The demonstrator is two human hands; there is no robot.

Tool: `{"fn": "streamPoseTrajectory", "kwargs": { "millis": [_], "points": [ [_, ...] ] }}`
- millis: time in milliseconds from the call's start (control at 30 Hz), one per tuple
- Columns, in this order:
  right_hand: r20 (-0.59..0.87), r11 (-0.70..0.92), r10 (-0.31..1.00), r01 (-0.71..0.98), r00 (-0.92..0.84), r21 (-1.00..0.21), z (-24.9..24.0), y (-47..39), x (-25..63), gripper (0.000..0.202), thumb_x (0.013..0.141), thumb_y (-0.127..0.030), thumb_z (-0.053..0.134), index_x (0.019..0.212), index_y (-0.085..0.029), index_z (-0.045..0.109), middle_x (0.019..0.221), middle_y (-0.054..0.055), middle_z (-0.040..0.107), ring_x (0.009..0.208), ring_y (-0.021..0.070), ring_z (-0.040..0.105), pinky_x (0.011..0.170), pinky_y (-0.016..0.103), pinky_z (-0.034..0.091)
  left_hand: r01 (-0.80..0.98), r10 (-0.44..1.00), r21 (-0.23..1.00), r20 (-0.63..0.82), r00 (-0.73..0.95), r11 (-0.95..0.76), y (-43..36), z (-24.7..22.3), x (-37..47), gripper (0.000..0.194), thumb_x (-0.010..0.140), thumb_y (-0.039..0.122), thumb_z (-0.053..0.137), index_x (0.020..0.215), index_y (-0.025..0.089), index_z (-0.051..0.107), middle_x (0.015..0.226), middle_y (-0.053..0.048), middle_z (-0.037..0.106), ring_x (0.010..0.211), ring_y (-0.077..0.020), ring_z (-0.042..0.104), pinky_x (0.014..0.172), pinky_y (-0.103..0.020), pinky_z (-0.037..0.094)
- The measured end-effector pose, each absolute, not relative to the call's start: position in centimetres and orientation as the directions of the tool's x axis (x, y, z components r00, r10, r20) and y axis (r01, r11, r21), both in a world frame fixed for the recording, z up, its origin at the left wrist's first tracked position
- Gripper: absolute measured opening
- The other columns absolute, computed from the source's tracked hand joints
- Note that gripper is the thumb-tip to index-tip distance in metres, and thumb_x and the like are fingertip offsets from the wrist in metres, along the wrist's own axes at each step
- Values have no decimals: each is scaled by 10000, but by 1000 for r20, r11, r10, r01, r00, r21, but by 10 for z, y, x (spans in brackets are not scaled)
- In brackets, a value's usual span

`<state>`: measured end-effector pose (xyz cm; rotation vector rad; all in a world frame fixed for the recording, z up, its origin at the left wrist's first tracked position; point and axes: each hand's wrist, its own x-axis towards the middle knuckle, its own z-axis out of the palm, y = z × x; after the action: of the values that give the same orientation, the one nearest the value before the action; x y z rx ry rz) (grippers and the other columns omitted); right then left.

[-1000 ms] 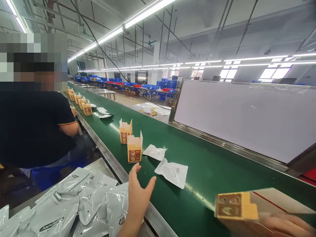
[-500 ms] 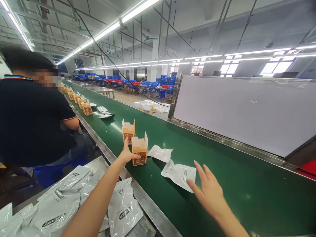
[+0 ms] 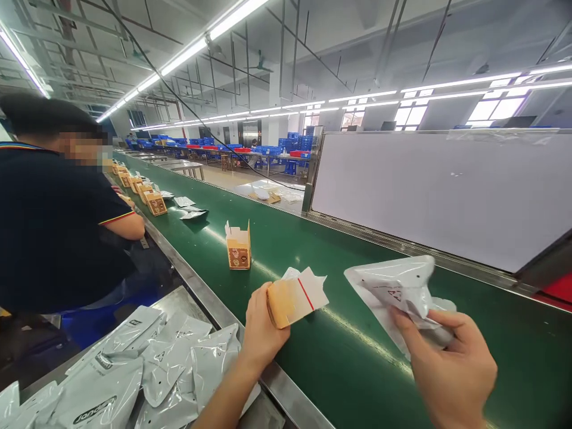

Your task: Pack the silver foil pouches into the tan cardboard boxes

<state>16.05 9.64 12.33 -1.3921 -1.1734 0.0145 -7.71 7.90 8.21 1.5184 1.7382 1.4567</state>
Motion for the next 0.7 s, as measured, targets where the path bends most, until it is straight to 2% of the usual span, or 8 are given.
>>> {"fn": "streamPoseTrajectory", "kwargs": {
  "millis": [133,233,300,367,433,500,567,700],
  "points": [
    [903,689,430,645,3,-330,140,77,138,86,813,-191,618,779,-206,540,741,0,545,606,111,511,512,206,383,580,842,804,399,-363,-131,60,69,-49,594,634,178,605,1199,184,422,1155,-124,533,1111,-303,516,952,-495,436],
    [844,779,382,622,-376,-76,133,74,124,225,860,-24,445,768,-190,567,744,17,563,669,117,535,582,215,415,651,775,746,492,-396,-140,55,61,-37,599,650,244,662,1191,173,415,1138,-142,547,1084,-314,537,919,-496,469],
    [776,809,370,587,-512,2,127,73,121,307,852,20,370,801,-182,595,797,37,622,831,171,588,711,278,458,731,726,649,605,-326,-212,52,56,-31,584,684,222,643,1215,182,404,1156,-136,547,1087,-297,539,919,-485,476],
    [705,880,355,474,-614,-31,126,71,121,331,816,19,375,901,-184,623,855,40,663,905,197,609,802,324,479,796,670,539,702,-244,-275,50,51,-27,538,732,158,568,1241,187,396,1182,-132,544,1112,-275,528,934,-478,472],
    [510,906,423,351,-749,-236,131,67,123,383,768,-48,486,1110,-186,590,1017,56,670,962,202,620,859,317,498,827,638,490,737,-223,-276,47,45,-23,521,749,130,529,1250,170,392,1190,-143,546,1126,-269,523,935,-477,476],
    [198,811,458,316,-867,-492,137,62,125,699,677,-127,647,1339,-177,426,1255,97,579,1116,230,570,935,314,484,838,636,485,735,-237,-248,44,40,-20,521,752,148,540,1251,150,389,1187,-156,551,1123,-274,529,926,-480,485],
    [4,661,523,403,-852,-633,137,59,124,921,620,-178,725,1424,-175,277,1382,129,465,1218,257,499,973,340,465,847,640,482,728,-246,-223,40,38,-15,523,762,148,532,1262,149,382,1188,-157,560,1125,-272,536,913,-470,498],
    [181,535,800,545,-572,-645,112,62,134,353,870,-272,456,1215,-209,496,1114,76,658,921,190,661,775,295,549,820,721,519,662,-206,-242,31,49,-4,685,693,140,571,1333,186,332,1287,-156,518,1198,-301,500,962,-522,468]
  ]
}}
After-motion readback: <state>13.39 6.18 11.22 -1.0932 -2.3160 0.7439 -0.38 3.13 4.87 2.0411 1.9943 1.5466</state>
